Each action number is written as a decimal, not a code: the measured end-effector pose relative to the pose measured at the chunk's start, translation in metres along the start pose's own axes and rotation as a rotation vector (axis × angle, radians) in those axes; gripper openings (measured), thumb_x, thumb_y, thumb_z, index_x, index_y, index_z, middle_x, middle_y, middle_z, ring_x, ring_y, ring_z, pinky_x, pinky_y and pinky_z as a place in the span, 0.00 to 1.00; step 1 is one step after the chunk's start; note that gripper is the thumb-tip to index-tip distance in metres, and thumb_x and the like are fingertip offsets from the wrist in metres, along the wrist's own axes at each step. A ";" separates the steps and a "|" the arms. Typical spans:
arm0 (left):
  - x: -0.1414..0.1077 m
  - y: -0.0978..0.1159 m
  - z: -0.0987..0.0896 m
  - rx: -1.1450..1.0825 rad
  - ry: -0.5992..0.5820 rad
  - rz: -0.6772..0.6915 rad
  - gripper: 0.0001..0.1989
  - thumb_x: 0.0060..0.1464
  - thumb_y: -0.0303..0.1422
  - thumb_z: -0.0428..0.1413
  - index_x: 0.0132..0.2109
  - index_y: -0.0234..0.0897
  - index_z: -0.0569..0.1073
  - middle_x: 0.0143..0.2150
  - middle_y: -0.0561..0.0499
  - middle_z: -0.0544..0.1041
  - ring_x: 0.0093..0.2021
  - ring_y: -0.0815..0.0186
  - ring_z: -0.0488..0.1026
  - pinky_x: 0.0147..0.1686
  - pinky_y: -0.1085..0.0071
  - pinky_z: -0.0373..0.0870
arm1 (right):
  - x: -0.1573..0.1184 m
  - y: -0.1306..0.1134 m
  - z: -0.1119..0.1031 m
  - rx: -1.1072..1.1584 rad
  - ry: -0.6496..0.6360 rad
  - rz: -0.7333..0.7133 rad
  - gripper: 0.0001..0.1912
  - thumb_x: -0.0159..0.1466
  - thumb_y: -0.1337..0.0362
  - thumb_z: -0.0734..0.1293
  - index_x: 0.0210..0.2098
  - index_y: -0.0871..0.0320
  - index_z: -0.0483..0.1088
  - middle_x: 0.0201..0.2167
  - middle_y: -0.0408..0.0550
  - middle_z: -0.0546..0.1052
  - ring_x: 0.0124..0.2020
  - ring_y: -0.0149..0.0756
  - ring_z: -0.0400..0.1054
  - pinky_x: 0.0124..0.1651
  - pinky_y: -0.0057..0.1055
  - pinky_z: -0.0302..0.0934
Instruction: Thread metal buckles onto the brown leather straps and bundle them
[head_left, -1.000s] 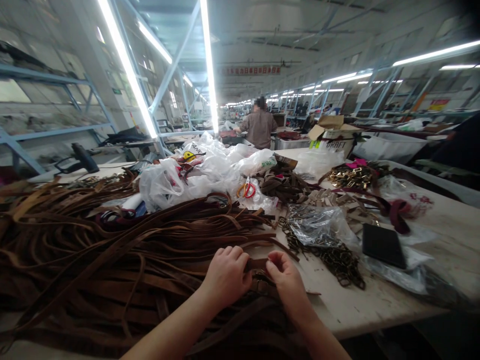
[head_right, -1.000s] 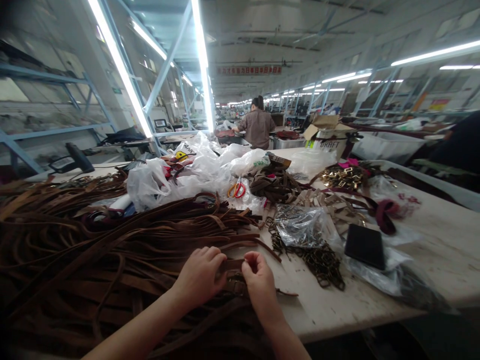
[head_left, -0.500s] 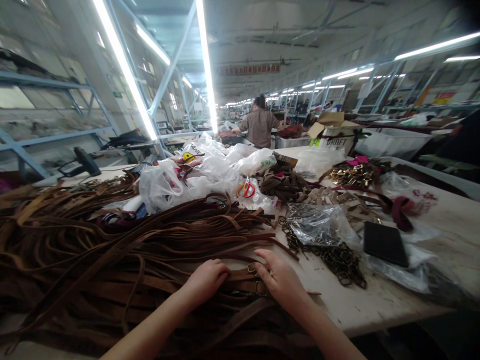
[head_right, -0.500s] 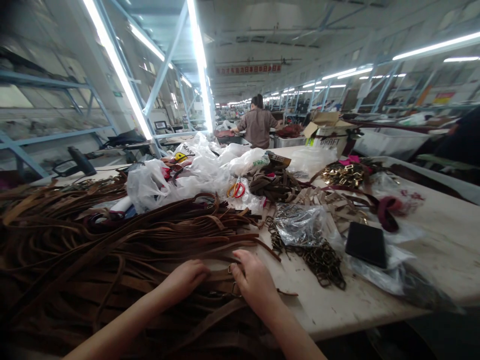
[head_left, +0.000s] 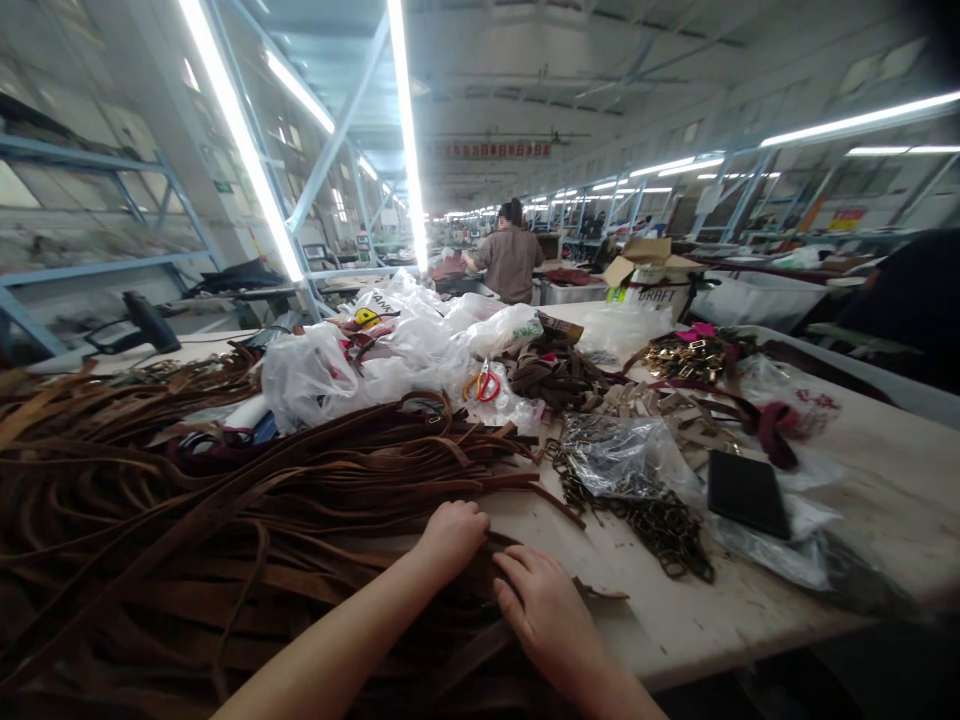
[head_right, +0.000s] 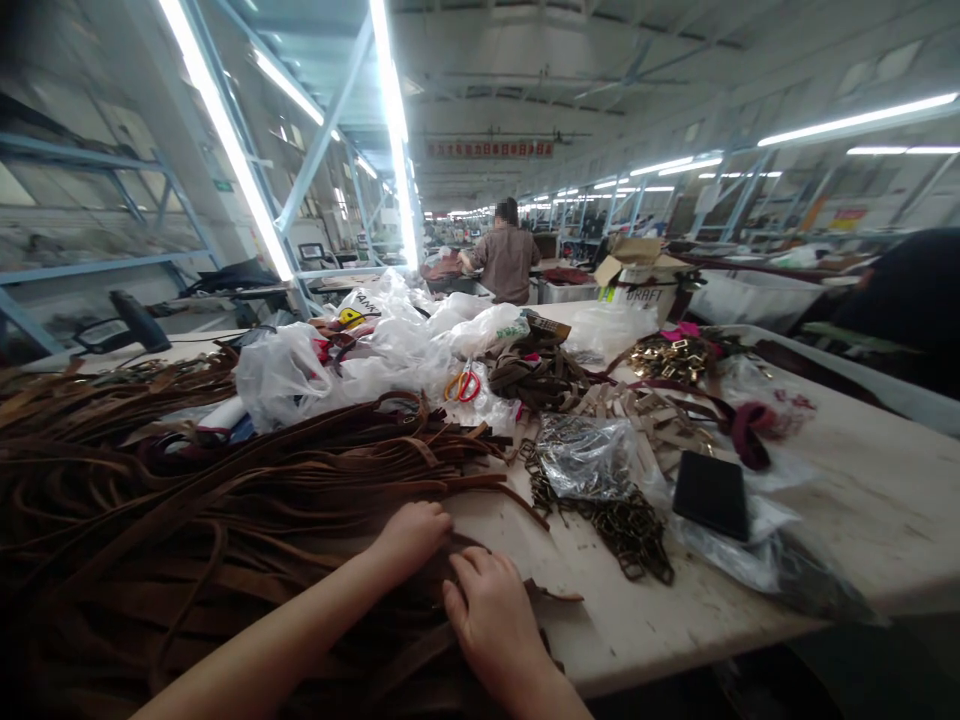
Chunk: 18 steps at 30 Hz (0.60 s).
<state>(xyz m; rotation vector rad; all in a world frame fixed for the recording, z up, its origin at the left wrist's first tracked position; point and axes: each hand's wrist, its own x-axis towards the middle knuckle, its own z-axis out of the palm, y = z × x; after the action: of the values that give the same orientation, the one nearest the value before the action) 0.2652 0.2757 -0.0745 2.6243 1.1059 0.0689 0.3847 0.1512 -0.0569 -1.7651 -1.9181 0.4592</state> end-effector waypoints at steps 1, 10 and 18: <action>0.004 0.004 0.000 -0.011 0.004 -0.003 0.08 0.52 0.32 0.49 0.32 0.36 0.73 0.35 0.45 0.74 0.39 0.58 0.71 0.39 0.66 0.64 | 0.000 0.003 -0.003 0.028 -0.002 -0.011 0.16 0.61 0.61 0.56 0.45 0.56 0.68 0.43 0.52 0.71 0.44 0.43 0.63 0.48 0.39 0.55; -0.017 0.016 -0.021 -0.311 0.011 -0.028 0.10 0.54 0.36 0.46 0.35 0.40 0.70 0.34 0.51 0.76 0.35 0.64 0.71 0.33 0.74 0.61 | 0.012 0.104 -0.053 -0.424 0.180 0.389 0.12 0.62 0.64 0.54 0.37 0.57 0.67 0.36 0.49 0.73 0.36 0.36 0.68 0.37 0.29 0.58; -0.028 0.025 -0.034 -0.447 -0.026 -0.065 0.11 0.52 0.37 0.47 0.33 0.39 0.72 0.31 0.53 0.75 0.32 0.65 0.70 0.30 0.75 0.60 | 0.032 0.132 -0.055 -0.624 0.025 0.373 0.13 0.60 0.73 0.54 0.31 0.63 0.70 0.33 0.59 0.74 0.35 0.44 0.70 0.34 0.33 0.56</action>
<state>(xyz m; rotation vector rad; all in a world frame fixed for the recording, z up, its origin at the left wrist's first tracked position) 0.2576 0.2471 -0.0333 2.1855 1.0276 0.2380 0.5228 0.1929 -0.0805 -2.5276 -1.8328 -0.0638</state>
